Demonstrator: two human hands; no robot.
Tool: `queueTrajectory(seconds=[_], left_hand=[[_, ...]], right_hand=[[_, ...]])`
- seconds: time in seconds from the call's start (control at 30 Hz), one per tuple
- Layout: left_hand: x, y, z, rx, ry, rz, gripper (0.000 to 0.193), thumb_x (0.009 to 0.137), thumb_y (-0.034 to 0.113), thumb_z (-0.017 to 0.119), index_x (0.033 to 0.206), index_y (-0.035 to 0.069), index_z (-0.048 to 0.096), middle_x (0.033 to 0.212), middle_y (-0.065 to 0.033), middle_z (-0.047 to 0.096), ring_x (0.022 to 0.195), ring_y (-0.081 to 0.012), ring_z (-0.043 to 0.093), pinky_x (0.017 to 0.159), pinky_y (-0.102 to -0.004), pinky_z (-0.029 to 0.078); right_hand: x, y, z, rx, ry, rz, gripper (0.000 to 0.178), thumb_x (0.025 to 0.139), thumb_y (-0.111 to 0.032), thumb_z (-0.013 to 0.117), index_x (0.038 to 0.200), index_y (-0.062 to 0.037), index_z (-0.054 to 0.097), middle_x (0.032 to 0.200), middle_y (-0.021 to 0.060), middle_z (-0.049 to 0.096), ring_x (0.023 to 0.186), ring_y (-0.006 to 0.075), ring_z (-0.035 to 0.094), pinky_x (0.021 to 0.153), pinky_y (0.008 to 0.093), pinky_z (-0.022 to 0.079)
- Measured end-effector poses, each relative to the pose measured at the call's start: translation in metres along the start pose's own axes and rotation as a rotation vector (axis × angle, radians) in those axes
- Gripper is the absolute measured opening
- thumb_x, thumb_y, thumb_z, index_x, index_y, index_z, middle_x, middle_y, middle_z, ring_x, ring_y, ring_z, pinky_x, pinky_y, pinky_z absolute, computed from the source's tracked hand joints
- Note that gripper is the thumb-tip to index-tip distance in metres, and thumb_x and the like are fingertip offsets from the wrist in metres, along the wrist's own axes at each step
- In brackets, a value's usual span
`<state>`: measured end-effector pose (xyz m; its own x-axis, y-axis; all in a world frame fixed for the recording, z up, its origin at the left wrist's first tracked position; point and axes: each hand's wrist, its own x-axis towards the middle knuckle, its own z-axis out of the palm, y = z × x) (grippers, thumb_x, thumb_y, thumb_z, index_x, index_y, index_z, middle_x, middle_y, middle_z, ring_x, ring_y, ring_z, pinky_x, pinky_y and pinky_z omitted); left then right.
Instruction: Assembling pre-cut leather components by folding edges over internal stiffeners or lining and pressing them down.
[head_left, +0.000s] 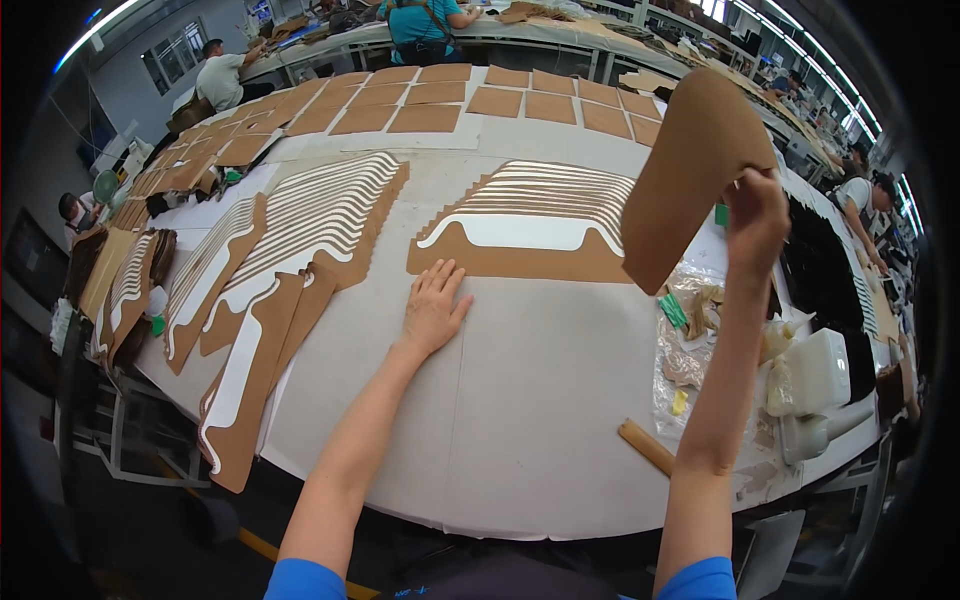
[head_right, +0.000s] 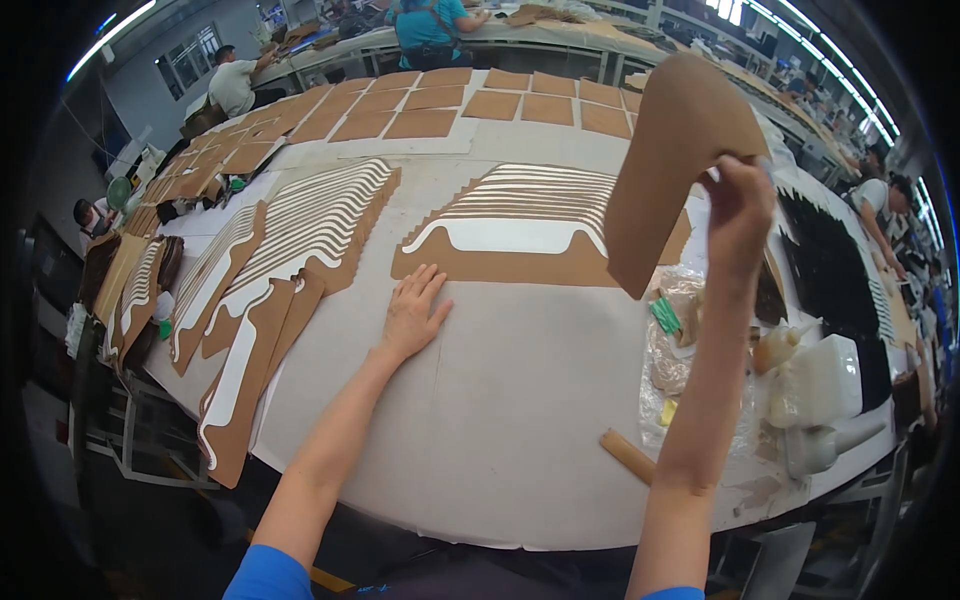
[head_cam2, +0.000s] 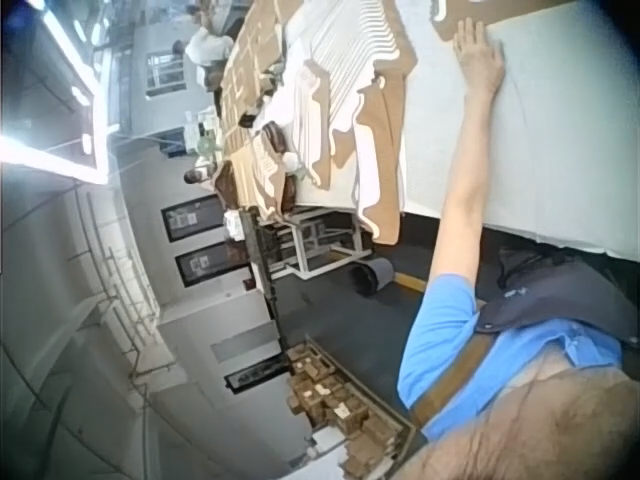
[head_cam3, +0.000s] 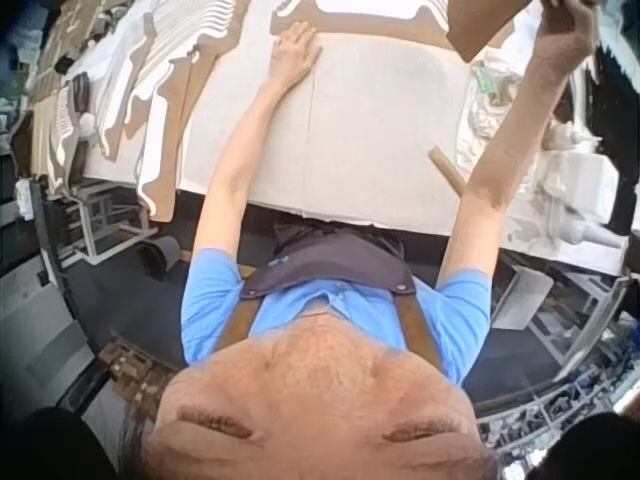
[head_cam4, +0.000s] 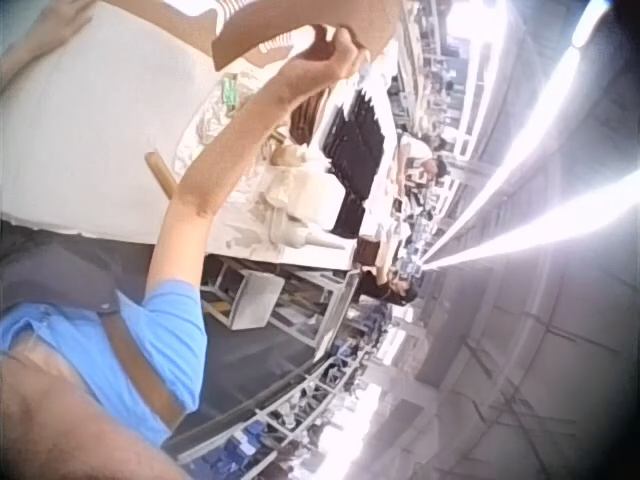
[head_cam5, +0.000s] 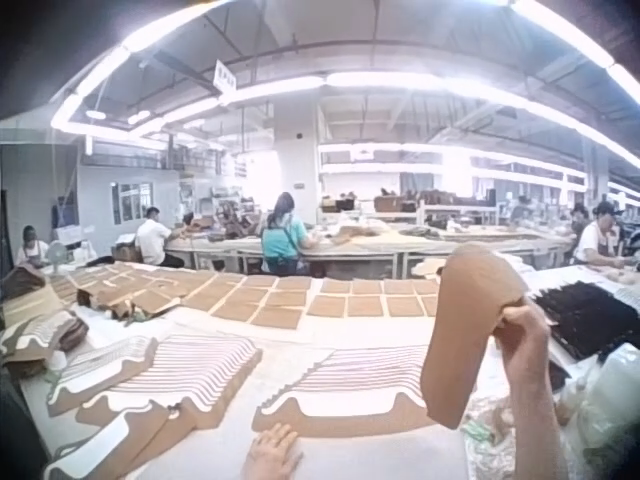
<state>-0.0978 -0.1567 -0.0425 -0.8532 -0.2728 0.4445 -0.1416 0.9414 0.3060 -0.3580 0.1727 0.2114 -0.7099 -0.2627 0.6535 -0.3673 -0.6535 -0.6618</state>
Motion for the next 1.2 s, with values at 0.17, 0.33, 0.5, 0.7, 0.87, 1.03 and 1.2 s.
queueTrajectory(seconds=[0.17,0.33,0.5,0.7,0.87,1.03,1.2], left_hand=[[-0.007,0.007,-0.010,0.073,0.080,0.066,0.053,0.103,0.034,0.066,0.144,0.002,0.060,0.146,-0.0180,0.062,0.142,-0.0344,0.053,0.116,-0.0481,0.043],[-0.057,0.046,-0.068,-1.358,-0.525,-0.632,0.063,0.109,0.060,0.050,0.139,0.006,0.064,0.122,-0.0114,0.075,0.115,-0.0295,0.072,0.083,-0.0404,0.062],[-0.105,0.032,-0.136,-1.582,-0.662,-0.824,0.090,0.106,0.077,0.027,0.140,0.001,0.064,0.131,-0.0154,0.071,0.118,-0.0238,0.070,0.101,-0.0364,0.056],[-0.130,-0.005,-0.175,-1.033,-0.659,-0.830,0.062,0.110,0.055,0.047,0.140,0.005,0.066,0.107,-0.0007,0.077,0.080,0.0000,0.059,0.064,-0.0156,0.042],[-0.150,-0.008,-0.186,-1.183,-0.589,-0.726,0.051,0.100,0.014,0.070,0.148,0.004,0.059,0.112,-0.0055,0.077,0.082,0.0000,0.059,0.069,-0.0157,0.045],[-0.161,-0.005,-0.200,-1.208,-0.447,-0.735,0.058,0.094,0.000,0.070,0.150,-0.001,0.055,0.123,-0.0143,0.077,0.102,-0.0075,0.070,0.090,-0.0227,0.052],[-0.167,0.009,-0.204,-1.106,-0.370,-0.764,0.054,0.095,-0.001,0.068,0.149,-0.003,0.057,0.118,-0.0123,0.079,0.097,-0.0070,0.067,0.087,-0.0237,0.052]], right_hand=[[-0.019,-0.100,0.063,-0.039,-0.249,0.042,0.034,0.095,-0.013,0.057,0.121,0.0074,0.066,0.111,0.0095,0.072,0.100,0.0172,0.070,0.097,0.0335,0.050],[-0.178,-0.055,0.150,-0.299,-0.352,0.233,0.022,0.089,0.001,0.063,0.111,0.0033,0.064,0.112,0.0121,0.069,0.090,0.0125,0.064,0.074,0.0297,0.053],[-0.331,-0.001,0.186,-0.492,-0.722,0.115,0.025,0.085,-0.009,0.081,0.103,-0.0019,0.065,0.122,0.0156,0.068,0.097,0.0323,0.068,0.080,0.0420,0.056],[-0.347,0.019,0.158,-0.732,-0.794,0.133,0.021,0.088,-0.005,0.077,0.106,-0.0025,0.067,0.106,0.0119,0.069,0.093,0.0312,0.066,0.078,0.0437,0.055],[-0.321,0.053,0.185,-0.661,-0.742,0.202,0.013,0.091,-0.004,0.075,0.102,-0.0025,0.068,0.092,0.0114,0.066,0.086,0.0303,0.066,0.073,0.0421,0.054],[-0.321,0.098,0.232,-0.555,-0.748,0.103,0.011,0.093,-0.006,0.074,0.101,-0.0025,0.067,0.090,0.0112,0.064,0.084,0.0300,0.066,0.071,0.0428,0.053],[-0.339,0.121,0.255,-0.697,-0.744,-0.028,0.014,0.086,-0.003,0.070,0.098,-0.0024,0.065,0.093,0.0131,0.062,0.086,0.0312,0.065,0.071,0.0433,0.056]])
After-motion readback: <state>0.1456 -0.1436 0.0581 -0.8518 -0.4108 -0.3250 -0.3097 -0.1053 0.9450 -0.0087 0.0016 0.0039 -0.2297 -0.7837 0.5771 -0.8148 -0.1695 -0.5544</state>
